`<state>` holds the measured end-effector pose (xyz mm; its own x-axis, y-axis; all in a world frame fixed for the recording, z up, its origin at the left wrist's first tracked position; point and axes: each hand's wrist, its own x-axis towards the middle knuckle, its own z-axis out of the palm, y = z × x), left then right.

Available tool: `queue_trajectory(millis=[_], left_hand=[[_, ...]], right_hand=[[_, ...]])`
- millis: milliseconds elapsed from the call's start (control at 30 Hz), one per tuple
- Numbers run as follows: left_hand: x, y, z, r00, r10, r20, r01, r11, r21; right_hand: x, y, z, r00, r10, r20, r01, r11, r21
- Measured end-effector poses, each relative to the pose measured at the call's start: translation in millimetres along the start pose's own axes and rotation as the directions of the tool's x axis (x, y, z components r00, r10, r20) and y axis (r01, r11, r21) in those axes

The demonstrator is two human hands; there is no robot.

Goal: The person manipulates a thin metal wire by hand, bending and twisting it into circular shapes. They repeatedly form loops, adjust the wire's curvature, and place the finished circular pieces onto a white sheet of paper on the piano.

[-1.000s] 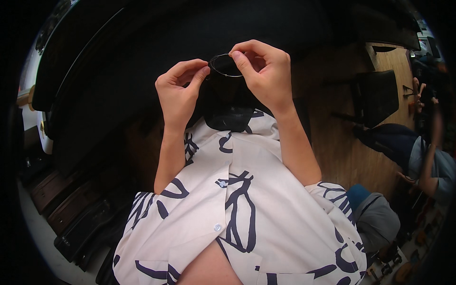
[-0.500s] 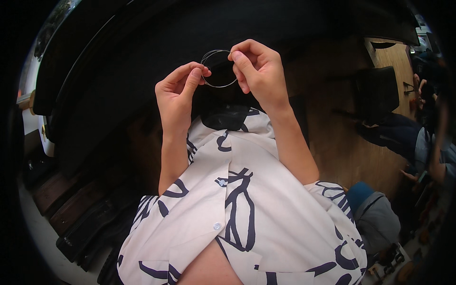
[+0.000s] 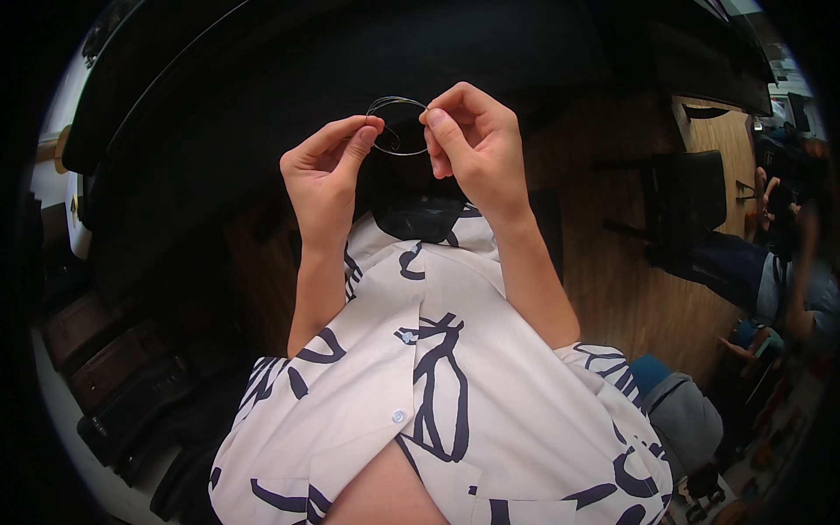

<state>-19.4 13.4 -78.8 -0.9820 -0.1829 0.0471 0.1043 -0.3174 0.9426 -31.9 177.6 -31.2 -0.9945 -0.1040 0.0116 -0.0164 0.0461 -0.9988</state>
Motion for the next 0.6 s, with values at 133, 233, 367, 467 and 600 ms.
queue_trajectory(millis=[133, 233, 367, 467, 600], left_hand=[[-0.4, -6.9, -9.1, 0.983, -0.144, 0.114, 0.174, 0.930, -0.323], [1.1, -6.8, -19.8, 0.939, -0.157, 0.306, 0.293, 0.830, -0.475], [2.7, 4.7, -22.3, 0.912, -0.109, 0.396, 0.279, 0.872, -0.403], [1.3, 13.0, -23.1, 0.915, -0.105, 0.390, 0.230, 0.928, -0.291], [2.4, 28.2, -17.5, 0.947, -0.119, 0.298, 0.156, 0.982, -0.105]], right_hand=[[0.9, -1.8, 0.8, 0.999, 0.033, 0.036, -0.034, 0.998, 0.052], [-1.5, -3.9, -3.6, 0.998, 0.034, 0.049, -0.038, 0.996, 0.079], [0.5, -12.3, -0.4, 0.999, -0.001, 0.047, -0.001, 0.999, 0.048], [-1.6, -16.3, -2.5, 0.998, -0.047, 0.044, 0.046, 0.998, 0.031], [-3.4, -20.8, -8.1, 0.997, -0.079, 0.023, 0.079, 0.997, 0.012]])
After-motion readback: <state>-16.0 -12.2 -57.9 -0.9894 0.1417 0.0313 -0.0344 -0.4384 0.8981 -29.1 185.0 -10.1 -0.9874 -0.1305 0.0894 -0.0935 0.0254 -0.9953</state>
